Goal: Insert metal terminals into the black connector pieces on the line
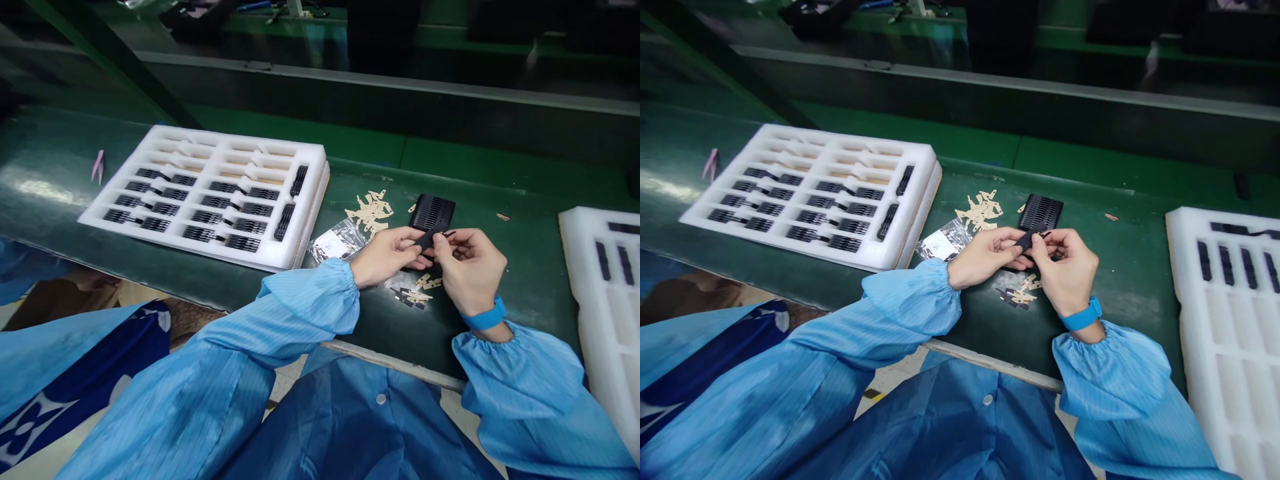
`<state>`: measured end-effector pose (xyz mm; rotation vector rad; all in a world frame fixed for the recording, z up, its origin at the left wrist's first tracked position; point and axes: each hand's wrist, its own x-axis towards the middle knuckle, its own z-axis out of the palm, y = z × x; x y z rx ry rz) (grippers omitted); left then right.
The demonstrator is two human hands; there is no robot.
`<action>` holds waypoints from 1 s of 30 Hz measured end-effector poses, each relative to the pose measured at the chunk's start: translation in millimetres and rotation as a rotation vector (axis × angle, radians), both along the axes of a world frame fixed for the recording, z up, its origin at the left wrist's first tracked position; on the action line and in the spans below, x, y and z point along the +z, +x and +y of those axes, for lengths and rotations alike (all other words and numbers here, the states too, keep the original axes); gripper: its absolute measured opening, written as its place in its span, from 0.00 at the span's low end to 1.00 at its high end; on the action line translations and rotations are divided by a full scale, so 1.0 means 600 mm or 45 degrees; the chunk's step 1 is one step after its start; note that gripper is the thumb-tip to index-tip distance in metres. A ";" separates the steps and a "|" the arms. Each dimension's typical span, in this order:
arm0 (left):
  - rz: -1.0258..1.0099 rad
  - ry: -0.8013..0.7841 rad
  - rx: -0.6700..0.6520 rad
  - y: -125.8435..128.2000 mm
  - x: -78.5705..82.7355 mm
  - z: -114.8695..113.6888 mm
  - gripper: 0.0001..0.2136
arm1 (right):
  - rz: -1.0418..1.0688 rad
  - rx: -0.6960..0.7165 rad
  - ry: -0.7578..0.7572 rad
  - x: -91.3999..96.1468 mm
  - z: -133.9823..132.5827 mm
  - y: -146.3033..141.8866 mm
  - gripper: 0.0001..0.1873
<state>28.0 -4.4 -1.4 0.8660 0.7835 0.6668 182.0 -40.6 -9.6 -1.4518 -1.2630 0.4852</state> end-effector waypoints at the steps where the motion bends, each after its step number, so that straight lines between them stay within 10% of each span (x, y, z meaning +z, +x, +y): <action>1: -0.003 0.000 0.000 0.000 -0.001 0.000 0.10 | -0.002 0.002 -0.004 0.000 0.000 0.000 0.08; 30: -0.038 0.027 0.047 0.003 -0.006 -0.002 0.14 | -0.025 0.018 -0.005 0.000 -0.003 -0.003 0.09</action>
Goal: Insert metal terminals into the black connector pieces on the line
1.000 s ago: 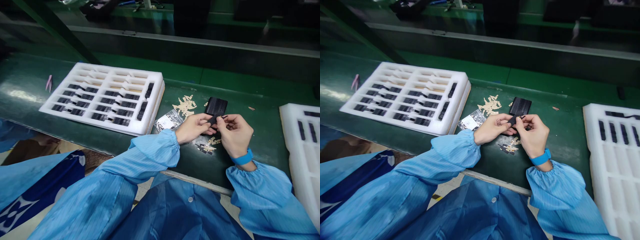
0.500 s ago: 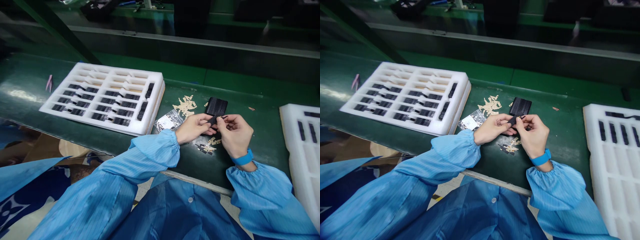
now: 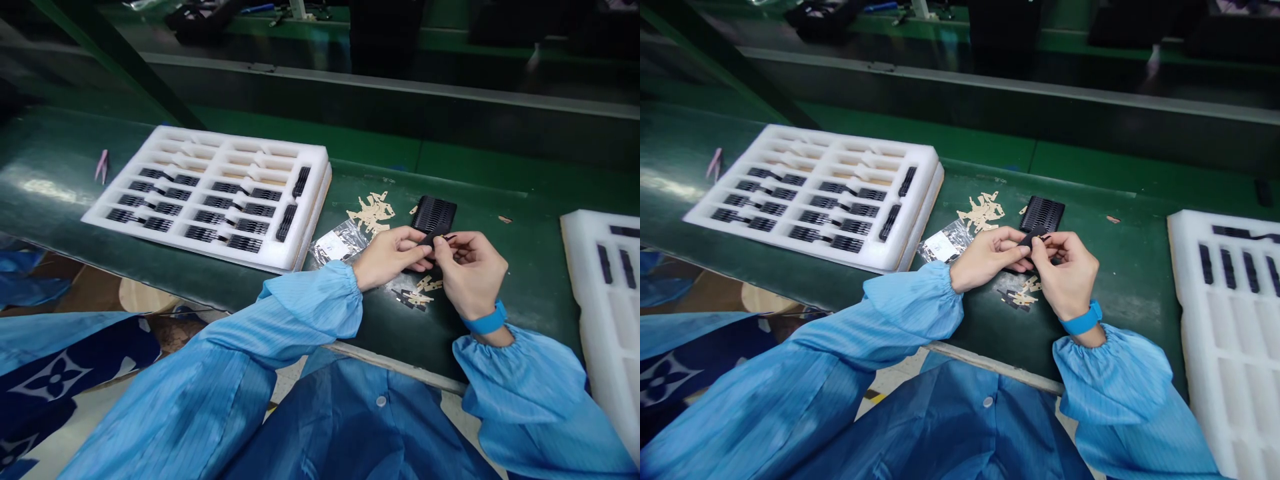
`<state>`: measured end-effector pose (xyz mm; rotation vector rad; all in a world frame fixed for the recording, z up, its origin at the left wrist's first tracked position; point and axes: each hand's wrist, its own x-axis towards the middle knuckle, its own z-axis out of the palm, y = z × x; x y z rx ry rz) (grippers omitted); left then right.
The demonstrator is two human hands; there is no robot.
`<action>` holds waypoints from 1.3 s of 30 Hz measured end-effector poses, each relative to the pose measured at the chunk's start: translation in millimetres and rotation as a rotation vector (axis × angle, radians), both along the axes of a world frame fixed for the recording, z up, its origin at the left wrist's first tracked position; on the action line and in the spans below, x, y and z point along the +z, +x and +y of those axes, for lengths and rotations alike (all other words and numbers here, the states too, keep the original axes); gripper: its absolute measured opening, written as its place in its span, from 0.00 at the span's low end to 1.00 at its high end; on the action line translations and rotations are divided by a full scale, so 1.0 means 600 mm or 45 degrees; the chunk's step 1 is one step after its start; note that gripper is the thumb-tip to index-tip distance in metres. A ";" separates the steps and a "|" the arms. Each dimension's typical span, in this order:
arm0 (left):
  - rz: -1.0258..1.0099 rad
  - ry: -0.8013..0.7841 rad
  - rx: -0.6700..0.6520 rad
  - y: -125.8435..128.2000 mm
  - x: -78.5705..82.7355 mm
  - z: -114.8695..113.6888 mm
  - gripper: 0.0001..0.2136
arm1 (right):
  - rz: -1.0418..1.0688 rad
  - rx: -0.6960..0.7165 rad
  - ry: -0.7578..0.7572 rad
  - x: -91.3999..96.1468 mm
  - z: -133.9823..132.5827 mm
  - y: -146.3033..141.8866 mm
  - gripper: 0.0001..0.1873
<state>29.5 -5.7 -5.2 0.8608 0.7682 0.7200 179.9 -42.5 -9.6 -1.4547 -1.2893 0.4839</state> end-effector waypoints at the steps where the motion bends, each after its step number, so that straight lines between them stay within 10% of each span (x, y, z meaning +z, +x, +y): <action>1: 0.004 0.009 0.007 0.000 -0.001 -0.001 0.15 | -0.004 -0.001 0.001 0.000 -0.001 0.000 0.09; 39: 0.101 -0.078 0.068 -0.004 0.017 0.008 0.09 | 0.041 0.123 -0.009 0.009 0.003 0.012 0.07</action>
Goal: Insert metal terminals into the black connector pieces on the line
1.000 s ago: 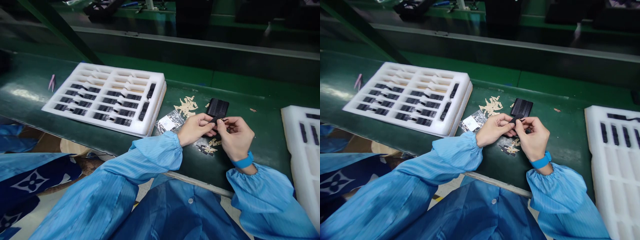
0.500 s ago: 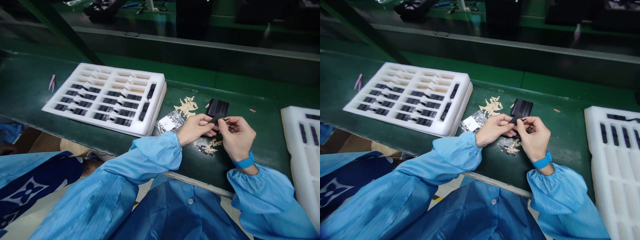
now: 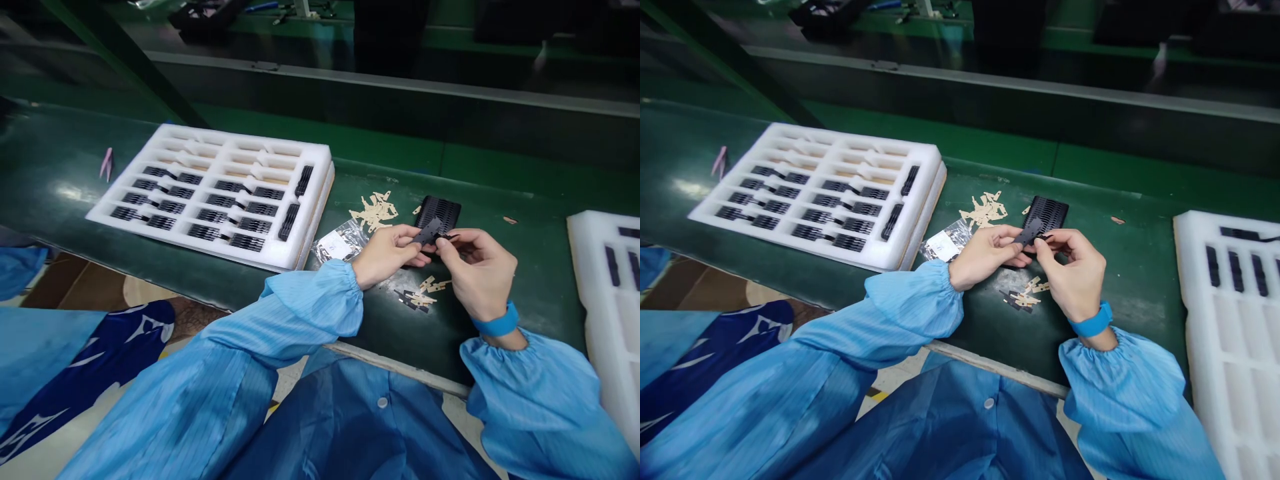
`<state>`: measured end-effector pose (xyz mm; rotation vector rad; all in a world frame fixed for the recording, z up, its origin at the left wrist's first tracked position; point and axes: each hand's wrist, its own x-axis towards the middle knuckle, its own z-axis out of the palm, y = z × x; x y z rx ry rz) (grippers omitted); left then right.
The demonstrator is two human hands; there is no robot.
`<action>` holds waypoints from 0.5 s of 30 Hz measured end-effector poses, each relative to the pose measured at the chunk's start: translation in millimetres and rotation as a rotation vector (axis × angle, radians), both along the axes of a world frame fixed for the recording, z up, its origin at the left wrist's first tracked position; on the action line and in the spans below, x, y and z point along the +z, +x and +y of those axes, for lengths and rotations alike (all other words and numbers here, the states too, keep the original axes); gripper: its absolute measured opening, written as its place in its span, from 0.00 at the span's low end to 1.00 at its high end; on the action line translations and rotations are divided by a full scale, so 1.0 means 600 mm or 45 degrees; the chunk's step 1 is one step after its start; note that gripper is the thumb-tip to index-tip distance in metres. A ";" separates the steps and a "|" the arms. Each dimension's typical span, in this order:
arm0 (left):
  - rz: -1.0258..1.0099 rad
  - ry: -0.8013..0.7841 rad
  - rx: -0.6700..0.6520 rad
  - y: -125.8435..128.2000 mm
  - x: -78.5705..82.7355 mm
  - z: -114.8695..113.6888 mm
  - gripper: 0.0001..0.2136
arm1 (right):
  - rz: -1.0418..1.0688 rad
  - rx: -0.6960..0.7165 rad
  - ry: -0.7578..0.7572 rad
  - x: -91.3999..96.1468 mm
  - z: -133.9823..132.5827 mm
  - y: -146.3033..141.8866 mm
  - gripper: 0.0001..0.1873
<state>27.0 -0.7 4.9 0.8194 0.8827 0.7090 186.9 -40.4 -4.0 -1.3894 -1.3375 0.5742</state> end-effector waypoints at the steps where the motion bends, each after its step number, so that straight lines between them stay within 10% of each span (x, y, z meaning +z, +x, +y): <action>1: -0.003 -0.010 0.002 0.001 0.002 -0.001 0.09 | -0.019 -0.009 -0.003 -0.002 -0.001 0.000 0.07; 15: -0.043 -0.020 0.008 0.002 0.005 -0.006 0.08 | -0.163 -0.043 0.107 -0.011 -0.007 0.000 0.05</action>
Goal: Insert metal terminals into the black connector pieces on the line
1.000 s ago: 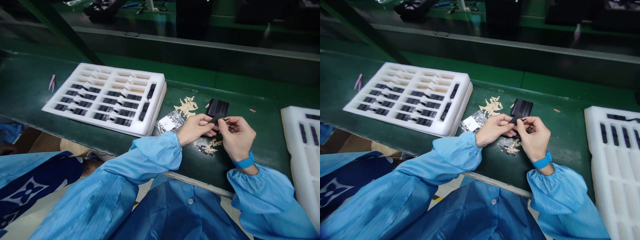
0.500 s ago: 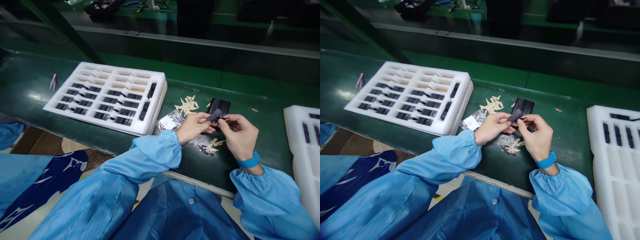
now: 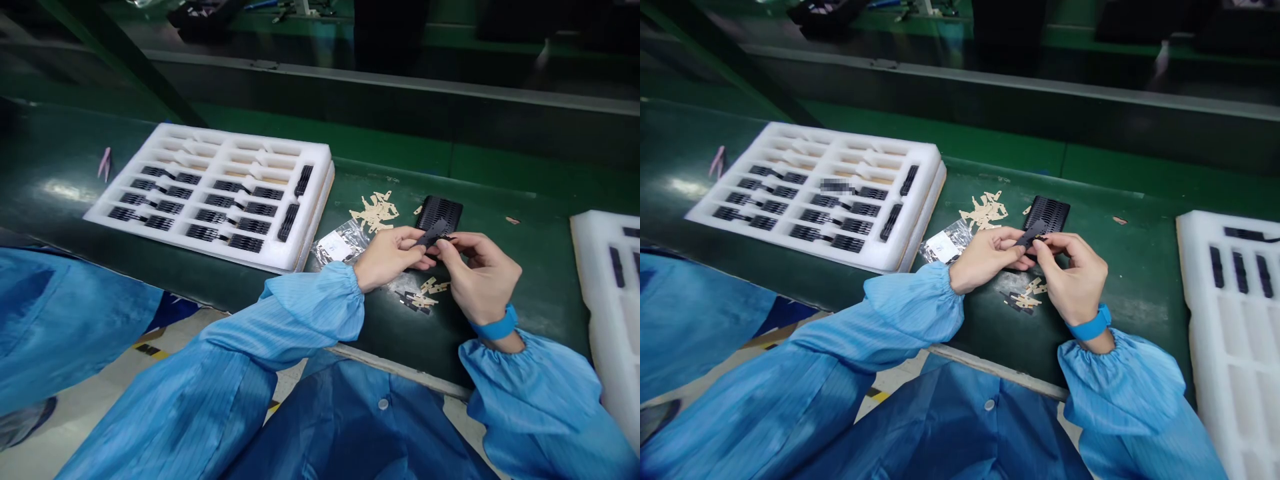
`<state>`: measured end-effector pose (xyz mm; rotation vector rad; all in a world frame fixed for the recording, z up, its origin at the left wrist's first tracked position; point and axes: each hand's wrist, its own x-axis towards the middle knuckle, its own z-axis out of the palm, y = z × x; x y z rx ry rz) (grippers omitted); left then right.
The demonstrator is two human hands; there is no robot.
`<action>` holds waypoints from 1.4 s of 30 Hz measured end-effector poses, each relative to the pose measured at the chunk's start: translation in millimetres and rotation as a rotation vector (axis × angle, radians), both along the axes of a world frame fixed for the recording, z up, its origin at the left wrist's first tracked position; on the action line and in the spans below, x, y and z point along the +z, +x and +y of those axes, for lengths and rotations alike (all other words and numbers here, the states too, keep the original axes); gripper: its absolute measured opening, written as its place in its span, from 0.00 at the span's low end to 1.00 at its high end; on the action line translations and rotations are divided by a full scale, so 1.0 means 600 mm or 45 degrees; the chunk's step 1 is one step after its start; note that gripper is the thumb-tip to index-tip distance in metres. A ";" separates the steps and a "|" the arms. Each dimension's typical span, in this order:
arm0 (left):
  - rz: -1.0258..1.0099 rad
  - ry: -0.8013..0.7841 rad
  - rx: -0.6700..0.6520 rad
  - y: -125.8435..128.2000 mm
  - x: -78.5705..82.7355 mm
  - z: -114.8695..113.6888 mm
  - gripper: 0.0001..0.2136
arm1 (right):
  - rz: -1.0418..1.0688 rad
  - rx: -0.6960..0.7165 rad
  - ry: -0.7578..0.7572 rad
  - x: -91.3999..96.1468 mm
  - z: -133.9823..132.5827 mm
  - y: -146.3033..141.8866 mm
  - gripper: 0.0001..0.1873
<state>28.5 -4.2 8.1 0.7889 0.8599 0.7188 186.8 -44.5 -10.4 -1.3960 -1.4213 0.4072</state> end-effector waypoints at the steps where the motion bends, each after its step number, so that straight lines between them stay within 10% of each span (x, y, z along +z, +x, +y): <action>1: -0.006 0.004 -0.006 0.000 0.000 0.000 0.08 | 0.010 0.003 -0.005 0.000 0.000 0.000 0.05; 42: -0.028 0.043 -0.003 -0.001 -0.003 -0.002 0.08 | 0.085 0.011 -0.089 0.000 0.002 -0.002 0.08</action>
